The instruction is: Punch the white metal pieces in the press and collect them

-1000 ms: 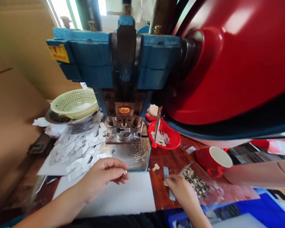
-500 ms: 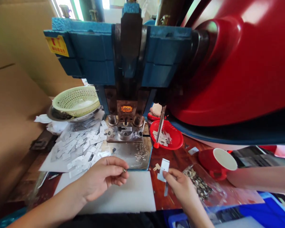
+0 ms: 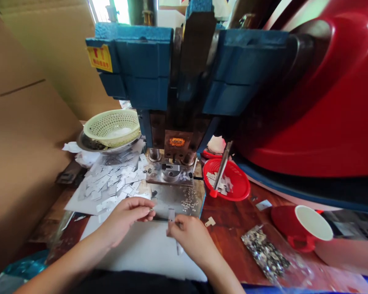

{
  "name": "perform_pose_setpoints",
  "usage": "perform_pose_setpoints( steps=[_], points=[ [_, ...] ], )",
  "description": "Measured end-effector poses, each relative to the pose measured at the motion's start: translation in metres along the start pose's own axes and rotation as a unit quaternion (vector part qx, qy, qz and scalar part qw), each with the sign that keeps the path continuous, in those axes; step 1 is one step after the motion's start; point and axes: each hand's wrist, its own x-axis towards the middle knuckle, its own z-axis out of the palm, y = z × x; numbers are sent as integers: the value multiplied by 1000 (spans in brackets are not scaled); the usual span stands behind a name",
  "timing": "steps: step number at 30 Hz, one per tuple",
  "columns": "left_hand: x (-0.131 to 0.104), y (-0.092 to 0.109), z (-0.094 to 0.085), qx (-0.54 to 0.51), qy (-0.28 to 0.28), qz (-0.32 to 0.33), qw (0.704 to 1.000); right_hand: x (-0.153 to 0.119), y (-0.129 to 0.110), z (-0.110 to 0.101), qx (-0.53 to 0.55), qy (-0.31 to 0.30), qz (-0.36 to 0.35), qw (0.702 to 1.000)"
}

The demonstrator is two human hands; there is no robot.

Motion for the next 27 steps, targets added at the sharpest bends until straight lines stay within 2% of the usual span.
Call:
perform_pose_setpoints(
  steps=[3, 5, 9, 14, 18, 22, 27],
  points=[
    [1, -2, 3, 7, 5, 14, 1000, 5, -10, 3, -87, 22, 7, 996],
    [2, -2, 3, 9, 4, 26, 1000, 7, -10, 4, -106, 33, 6, 994],
    [4, -6, 0, 33, 10, 43, 998, 3, 3, 2, -25, 50, -17, 998],
    [5, -10, -1, 99, 7, 37, 994, -3, 16, -2, 58, 106, -28, 992],
    [4, -10, 7, 130, -5, 45, 991, -2, 1, 0, 64, 125, -130, 982],
    [7, -12, 12, 151, -7, 84, 985, 3, -14, 3, 33, 139, -223, 964],
    [11, -18, 11, 182, 5, 115, 977, 7, -13, 5, -34, 213, -300, 929]
  ],
)
